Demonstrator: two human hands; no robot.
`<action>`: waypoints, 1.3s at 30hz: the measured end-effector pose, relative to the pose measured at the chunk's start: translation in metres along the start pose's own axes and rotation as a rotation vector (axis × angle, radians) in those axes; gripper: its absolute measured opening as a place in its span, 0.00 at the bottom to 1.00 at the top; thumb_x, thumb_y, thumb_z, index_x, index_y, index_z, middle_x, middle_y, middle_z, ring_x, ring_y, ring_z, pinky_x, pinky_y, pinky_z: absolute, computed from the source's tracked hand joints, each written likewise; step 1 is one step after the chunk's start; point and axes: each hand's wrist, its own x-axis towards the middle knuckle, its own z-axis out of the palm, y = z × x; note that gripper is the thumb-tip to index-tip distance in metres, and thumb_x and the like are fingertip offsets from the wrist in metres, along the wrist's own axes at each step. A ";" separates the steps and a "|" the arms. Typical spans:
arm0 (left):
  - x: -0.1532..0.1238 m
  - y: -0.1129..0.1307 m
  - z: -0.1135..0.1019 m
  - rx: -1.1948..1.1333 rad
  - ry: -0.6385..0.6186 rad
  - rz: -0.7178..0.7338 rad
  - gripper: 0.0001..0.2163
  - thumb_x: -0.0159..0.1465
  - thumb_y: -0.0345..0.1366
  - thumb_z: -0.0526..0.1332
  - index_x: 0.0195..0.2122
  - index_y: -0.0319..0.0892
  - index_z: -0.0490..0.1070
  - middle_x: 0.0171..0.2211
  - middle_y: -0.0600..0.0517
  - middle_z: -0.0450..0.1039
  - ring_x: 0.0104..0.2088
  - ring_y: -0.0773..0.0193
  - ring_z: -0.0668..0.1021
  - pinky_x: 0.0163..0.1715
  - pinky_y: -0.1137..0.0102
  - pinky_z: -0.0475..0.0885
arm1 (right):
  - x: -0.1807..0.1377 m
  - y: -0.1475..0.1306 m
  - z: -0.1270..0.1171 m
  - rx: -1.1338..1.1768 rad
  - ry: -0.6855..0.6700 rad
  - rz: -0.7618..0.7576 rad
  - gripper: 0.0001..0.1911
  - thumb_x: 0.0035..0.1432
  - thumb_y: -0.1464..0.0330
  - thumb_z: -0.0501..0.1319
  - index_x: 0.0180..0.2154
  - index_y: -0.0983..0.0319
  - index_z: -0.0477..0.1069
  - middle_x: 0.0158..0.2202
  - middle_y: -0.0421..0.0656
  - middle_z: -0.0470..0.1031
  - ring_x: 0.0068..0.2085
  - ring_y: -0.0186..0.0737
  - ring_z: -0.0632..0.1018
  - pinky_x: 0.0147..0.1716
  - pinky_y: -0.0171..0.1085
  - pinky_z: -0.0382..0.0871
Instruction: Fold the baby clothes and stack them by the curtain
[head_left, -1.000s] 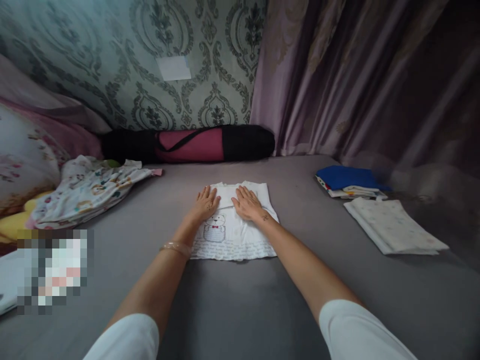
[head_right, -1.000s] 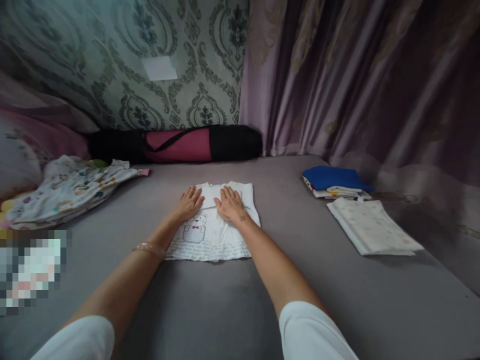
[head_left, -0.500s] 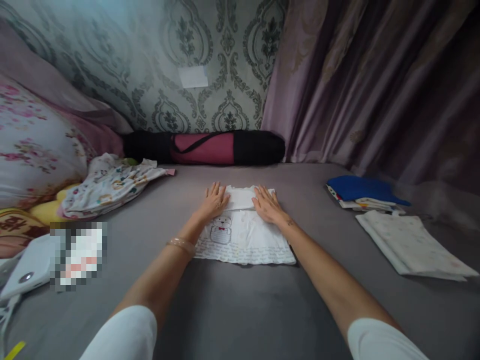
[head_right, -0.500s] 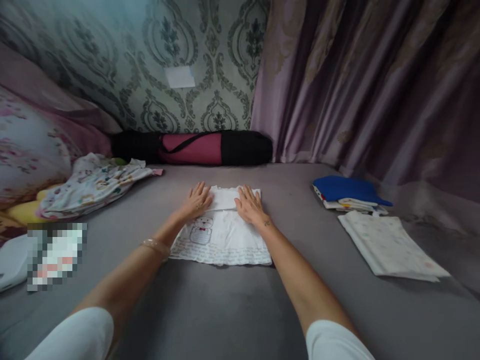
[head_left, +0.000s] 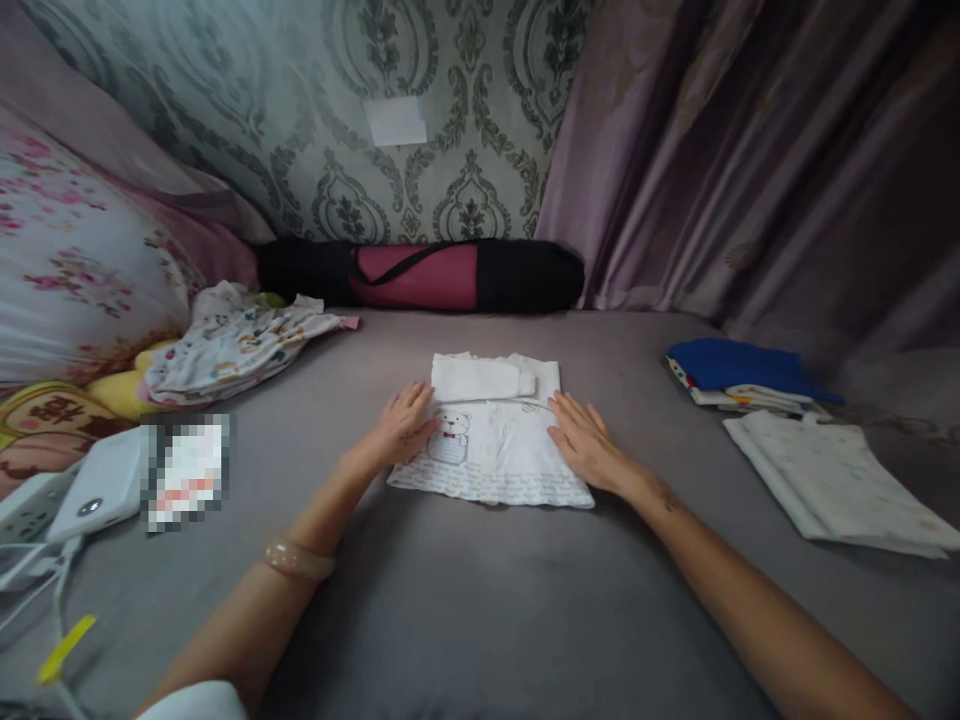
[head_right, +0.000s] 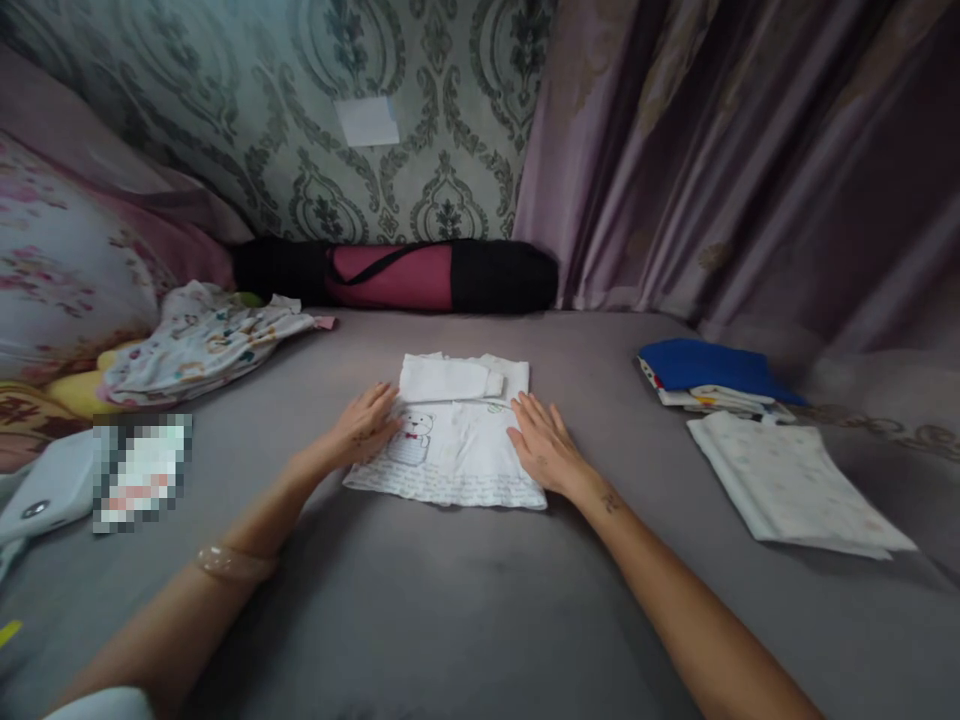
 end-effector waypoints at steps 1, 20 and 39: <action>-0.005 0.010 0.002 0.000 -0.016 0.043 0.28 0.68 0.48 0.48 0.65 0.38 0.53 0.67 0.39 0.50 0.67 0.49 0.53 0.63 0.53 0.52 | -0.003 -0.007 0.002 -0.003 -0.012 -0.035 0.29 0.67 0.61 0.41 0.66 0.66 0.51 0.69 0.51 0.48 0.69 0.44 0.49 0.65 0.52 0.41; -0.063 0.071 0.000 0.057 -0.189 0.271 0.28 0.71 0.51 0.39 0.67 0.43 0.50 0.69 0.42 0.43 0.68 0.54 0.47 0.65 0.55 0.44 | -0.052 -0.077 -0.003 -0.032 -0.244 -0.291 0.29 0.68 0.60 0.44 0.67 0.61 0.50 0.69 0.48 0.45 0.69 0.51 0.47 0.64 0.59 0.42; 0.073 0.048 -0.004 0.038 0.107 0.108 0.22 0.69 0.35 0.47 0.62 0.32 0.57 0.65 0.35 0.55 0.66 0.50 0.57 0.63 0.53 0.54 | 0.106 -0.062 0.000 -0.035 -0.036 -0.119 0.30 0.67 0.64 0.41 0.66 0.70 0.51 0.69 0.51 0.47 0.69 0.47 0.47 0.66 0.52 0.35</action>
